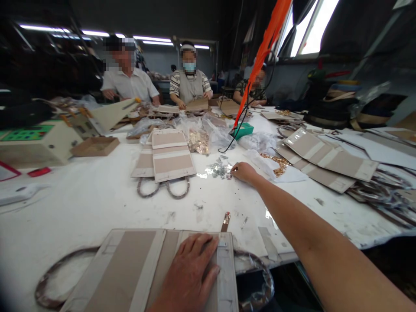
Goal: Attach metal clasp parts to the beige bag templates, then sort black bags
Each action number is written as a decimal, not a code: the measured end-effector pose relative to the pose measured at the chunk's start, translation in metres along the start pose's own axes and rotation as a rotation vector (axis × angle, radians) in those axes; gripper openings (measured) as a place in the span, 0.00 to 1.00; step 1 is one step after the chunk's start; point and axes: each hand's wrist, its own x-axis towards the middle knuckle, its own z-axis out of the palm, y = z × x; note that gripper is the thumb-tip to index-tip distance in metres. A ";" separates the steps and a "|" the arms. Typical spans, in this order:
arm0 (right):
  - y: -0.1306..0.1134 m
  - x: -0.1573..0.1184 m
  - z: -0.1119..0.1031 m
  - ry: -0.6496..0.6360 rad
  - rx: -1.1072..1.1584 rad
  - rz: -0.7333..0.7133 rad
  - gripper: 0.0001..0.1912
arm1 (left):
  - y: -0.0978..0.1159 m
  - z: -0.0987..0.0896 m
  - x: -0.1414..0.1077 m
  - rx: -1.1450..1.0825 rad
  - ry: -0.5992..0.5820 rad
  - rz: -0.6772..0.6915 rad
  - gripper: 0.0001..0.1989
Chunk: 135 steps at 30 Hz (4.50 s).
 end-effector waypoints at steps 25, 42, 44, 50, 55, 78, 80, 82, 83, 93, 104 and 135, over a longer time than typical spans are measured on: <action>-0.062 -0.307 0.036 -0.259 0.429 0.065 0.11 | 0.013 -0.002 0.001 0.195 0.068 0.112 0.26; -0.061 -0.304 0.052 -0.106 0.279 -0.009 0.08 | 0.012 0.001 0.000 0.198 0.057 0.130 0.39; -0.061 -0.304 0.053 -0.112 0.249 -0.052 0.05 | 0.012 0.000 0.000 0.196 0.058 0.129 0.39; -0.060 -0.304 0.036 -0.170 0.384 -0.063 0.08 | 0.013 -0.002 -0.001 0.185 0.055 0.126 0.39; -0.062 -0.298 -0.002 0.174 0.859 0.020 0.18 | 0.013 -0.004 0.000 0.167 0.035 0.111 0.40; -0.108 -0.249 0.024 0.287 1.207 -0.368 0.24 | 0.014 -0.008 0.001 0.159 0.023 0.113 0.40; -0.105 -0.248 0.022 0.290 1.248 -0.369 0.24 | 0.014 -0.008 0.000 0.158 0.032 0.115 0.40; -0.097 -0.246 0.016 0.328 1.401 -0.334 0.24 | 0.014 -0.007 0.000 0.151 0.039 0.112 0.40; -0.093 -0.246 0.010 0.362 1.491 -0.303 0.23 | 0.014 -0.007 -0.001 0.149 0.039 0.111 0.40; -0.082 -0.235 0.018 0.521 1.720 -0.213 0.23 | 0.015 -0.006 0.001 0.163 0.019 0.101 0.41; -0.096 -0.243 0.013 0.525 1.586 -0.361 0.23 | 0.014 -0.007 0.001 0.147 0.019 0.098 0.41; -0.129 -0.240 0.015 0.094 0.985 -0.493 0.27 | 0.007 -0.002 -0.003 0.094 0.002 0.069 0.46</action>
